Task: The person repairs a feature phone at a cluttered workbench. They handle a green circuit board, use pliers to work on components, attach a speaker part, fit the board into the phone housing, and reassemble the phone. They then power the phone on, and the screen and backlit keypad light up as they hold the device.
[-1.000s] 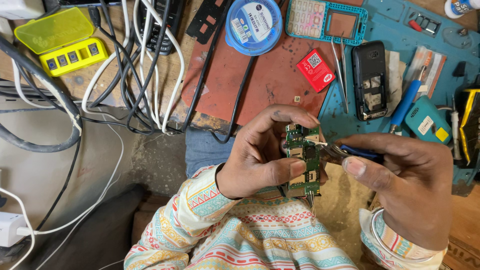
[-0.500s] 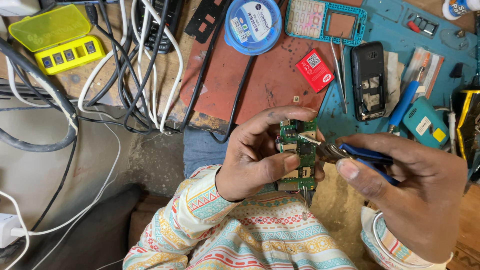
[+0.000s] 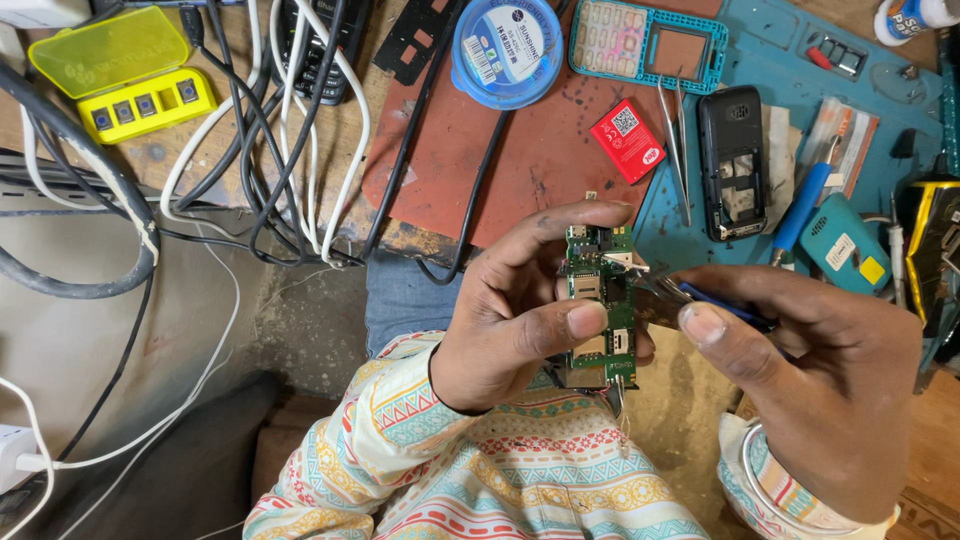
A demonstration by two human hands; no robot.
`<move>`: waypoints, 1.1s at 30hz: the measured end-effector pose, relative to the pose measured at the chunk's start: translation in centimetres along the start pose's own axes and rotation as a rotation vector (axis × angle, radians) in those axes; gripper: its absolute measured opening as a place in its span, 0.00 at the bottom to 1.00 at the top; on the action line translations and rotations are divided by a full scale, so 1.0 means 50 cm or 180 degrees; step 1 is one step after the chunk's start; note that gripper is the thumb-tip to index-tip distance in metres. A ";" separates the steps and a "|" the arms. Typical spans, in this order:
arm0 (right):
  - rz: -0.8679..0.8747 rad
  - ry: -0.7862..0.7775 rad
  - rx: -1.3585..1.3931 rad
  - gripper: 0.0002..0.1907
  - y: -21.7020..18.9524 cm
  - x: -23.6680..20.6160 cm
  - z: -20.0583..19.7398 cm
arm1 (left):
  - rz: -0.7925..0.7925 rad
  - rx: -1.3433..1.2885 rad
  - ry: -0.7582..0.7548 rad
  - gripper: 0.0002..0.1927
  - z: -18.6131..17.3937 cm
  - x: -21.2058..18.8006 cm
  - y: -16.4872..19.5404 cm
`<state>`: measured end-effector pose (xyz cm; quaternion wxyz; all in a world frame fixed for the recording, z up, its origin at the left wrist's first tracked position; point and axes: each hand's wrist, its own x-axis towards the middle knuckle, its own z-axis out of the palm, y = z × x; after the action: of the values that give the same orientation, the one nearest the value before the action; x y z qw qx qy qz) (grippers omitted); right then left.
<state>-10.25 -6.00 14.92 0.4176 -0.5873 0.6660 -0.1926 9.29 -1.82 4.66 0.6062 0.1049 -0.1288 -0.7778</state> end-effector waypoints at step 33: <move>-0.2732 0.0535 -0.1488 0.22 0.046 -0.007 -0.018 | -0.0302 -0.0359 0.0059 0.34 0.014 -0.020 0.013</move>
<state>-12.39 -5.33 13.81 0.1027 -0.8689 0.4208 -0.2394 9.88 -0.93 5.55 0.5747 0.0838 -0.0740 -0.8107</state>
